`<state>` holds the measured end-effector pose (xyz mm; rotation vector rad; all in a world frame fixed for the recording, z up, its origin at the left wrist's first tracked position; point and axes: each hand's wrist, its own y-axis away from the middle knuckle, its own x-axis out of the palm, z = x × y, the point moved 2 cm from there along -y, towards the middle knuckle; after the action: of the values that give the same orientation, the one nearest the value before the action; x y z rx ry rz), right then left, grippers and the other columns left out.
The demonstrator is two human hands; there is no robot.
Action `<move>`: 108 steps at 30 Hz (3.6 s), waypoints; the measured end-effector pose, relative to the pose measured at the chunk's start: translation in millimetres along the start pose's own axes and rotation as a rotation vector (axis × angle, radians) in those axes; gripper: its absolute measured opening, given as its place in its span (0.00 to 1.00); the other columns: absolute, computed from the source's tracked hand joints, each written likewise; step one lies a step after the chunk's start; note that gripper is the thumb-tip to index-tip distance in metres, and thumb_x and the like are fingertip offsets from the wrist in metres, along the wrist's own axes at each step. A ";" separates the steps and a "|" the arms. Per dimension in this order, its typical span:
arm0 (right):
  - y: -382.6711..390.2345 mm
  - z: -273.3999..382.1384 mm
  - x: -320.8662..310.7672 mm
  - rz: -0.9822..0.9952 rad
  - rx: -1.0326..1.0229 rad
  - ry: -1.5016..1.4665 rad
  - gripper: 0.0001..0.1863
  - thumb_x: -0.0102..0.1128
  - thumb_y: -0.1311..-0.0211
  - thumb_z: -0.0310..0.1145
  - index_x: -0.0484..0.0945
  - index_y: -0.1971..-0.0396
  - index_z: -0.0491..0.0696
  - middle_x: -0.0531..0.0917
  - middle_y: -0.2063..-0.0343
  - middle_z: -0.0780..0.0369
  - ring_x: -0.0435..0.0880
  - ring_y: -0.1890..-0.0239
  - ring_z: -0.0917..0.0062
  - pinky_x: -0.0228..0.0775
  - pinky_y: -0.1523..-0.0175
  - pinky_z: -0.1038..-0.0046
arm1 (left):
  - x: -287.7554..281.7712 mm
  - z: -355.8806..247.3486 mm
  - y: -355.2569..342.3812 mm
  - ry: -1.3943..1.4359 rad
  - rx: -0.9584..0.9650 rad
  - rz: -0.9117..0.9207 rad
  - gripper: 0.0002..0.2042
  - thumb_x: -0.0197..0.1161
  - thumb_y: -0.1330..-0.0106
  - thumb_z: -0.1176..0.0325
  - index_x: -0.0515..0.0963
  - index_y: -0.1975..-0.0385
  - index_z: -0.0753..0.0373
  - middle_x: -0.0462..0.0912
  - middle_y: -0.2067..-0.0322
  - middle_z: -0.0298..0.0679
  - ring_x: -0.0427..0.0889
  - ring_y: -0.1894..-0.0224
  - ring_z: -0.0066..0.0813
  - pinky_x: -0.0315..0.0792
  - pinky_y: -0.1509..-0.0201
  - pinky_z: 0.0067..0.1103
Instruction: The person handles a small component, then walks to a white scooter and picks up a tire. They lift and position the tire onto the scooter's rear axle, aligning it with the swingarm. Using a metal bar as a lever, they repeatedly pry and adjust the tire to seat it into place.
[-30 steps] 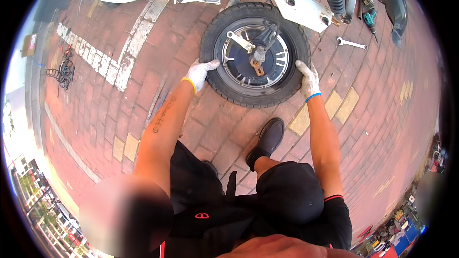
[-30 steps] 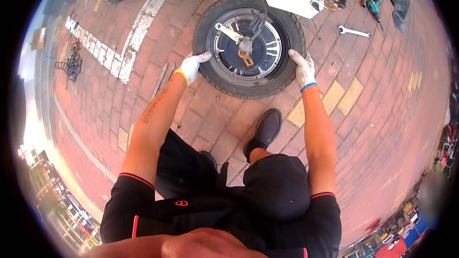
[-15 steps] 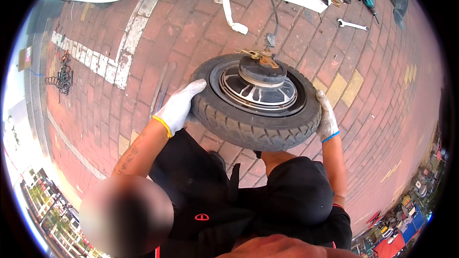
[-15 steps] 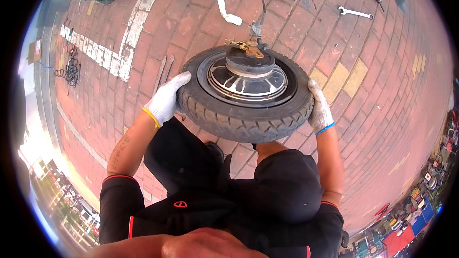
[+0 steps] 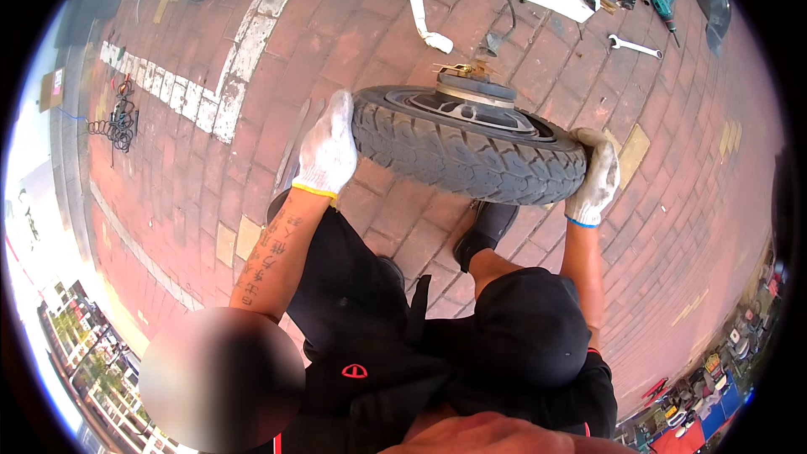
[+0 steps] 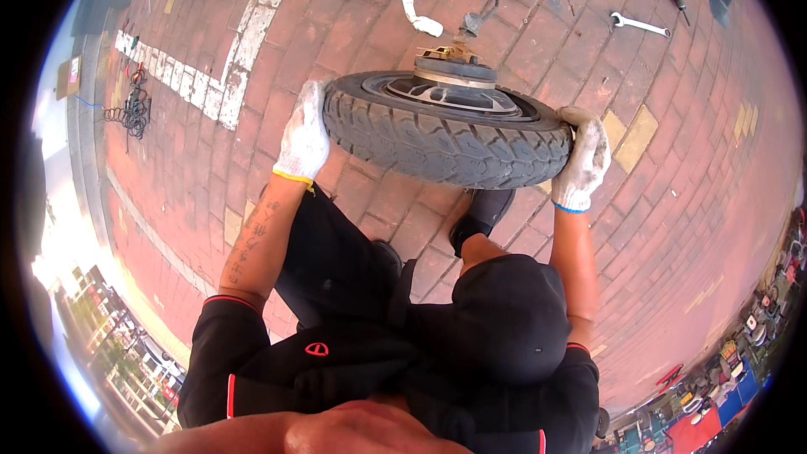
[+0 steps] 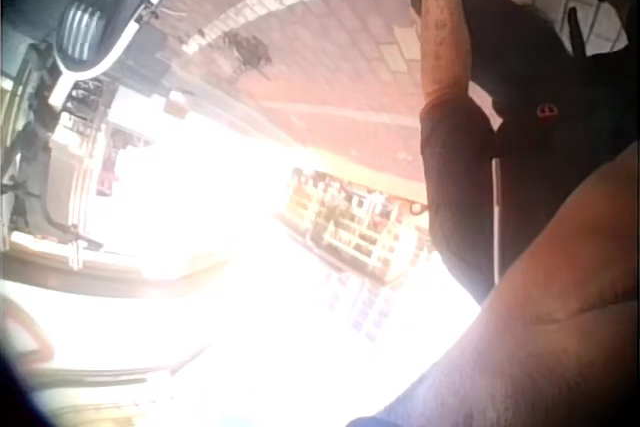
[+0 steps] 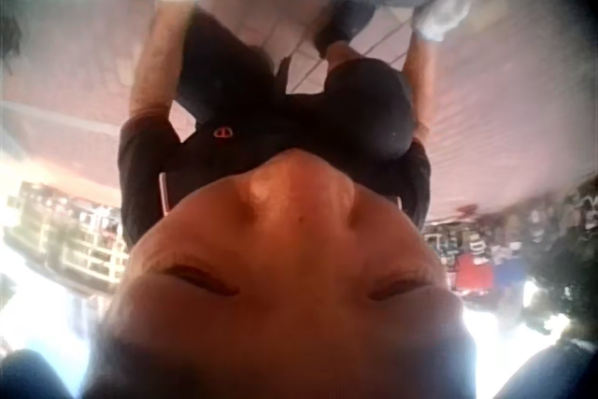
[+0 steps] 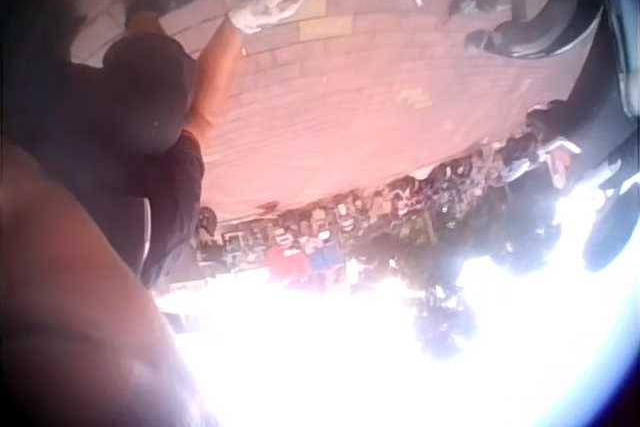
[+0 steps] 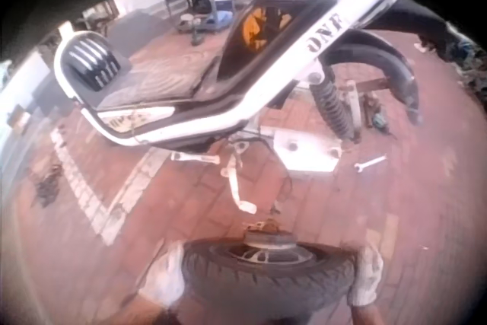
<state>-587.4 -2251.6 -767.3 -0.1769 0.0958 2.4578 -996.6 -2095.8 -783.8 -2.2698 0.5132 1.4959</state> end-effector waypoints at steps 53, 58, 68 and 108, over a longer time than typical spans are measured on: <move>-165.1 -28.6 51.7 0.662 0.183 0.106 0.59 0.86 0.55 0.44 0.62 0.29 0.27 0.80 0.40 0.45 0.79 0.37 0.62 0.69 0.30 0.68 | 0.7 -32.6 -173.3 0.718 -0.287 0.602 0.40 0.79 0.44 0.53 0.74 0.36 0.74 0.85 0.45 0.49 0.85 0.44 0.35 0.75 0.35 0.28; -173.3 -18.3 60.3 0.722 0.188 -0.022 0.55 0.85 0.52 0.38 0.62 0.30 0.29 0.82 0.42 0.49 0.81 0.40 0.66 0.71 0.32 0.68 | 10.4 -23.4 -185.8 0.900 -0.333 0.642 0.39 0.79 0.42 0.60 0.71 0.33 0.74 0.84 0.44 0.49 0.83 0.43 0.33 0.74 0.34 0.27; -206.8 -31.6 64.4 0.864 0.353 -0.146 0.41 0.76 0.49 0.17 0.68 0.32 0.36 0.88 0.53 0.52 0.89 0.55 0.70 0.84 0.45 0.68 | 21.8 -16.8 -199.0 1.018 -0.304 0.719 0.38 0.78 0.42 0.66 0.71 0.32 0.72 0.85 0.45 0.47 0.83 0.43 0.31 0.74 0.34 0.26; -93.7 -105.7 1.6 0.207 0.043 0.796 0.37 0.50 0.23 0.50 0.59 0.24 0.42 0.75 0.32 0.44 0.72 0.28 0.54 0.63 0.26 0.63 | 66.2 3.0 -113.4 0.912 -0.398 0.342 0.60 0.82 0.50 0.44 0.57 0.26 0.79 0.73 0.33 0.61 0.76 0.32 0.46 0.69 0.27 0.31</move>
<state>-518.8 -2189.9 -874.2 -1.1633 0.5269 2.4315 -918.8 -2002.7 -833.9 -3.2720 0.9430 0.6075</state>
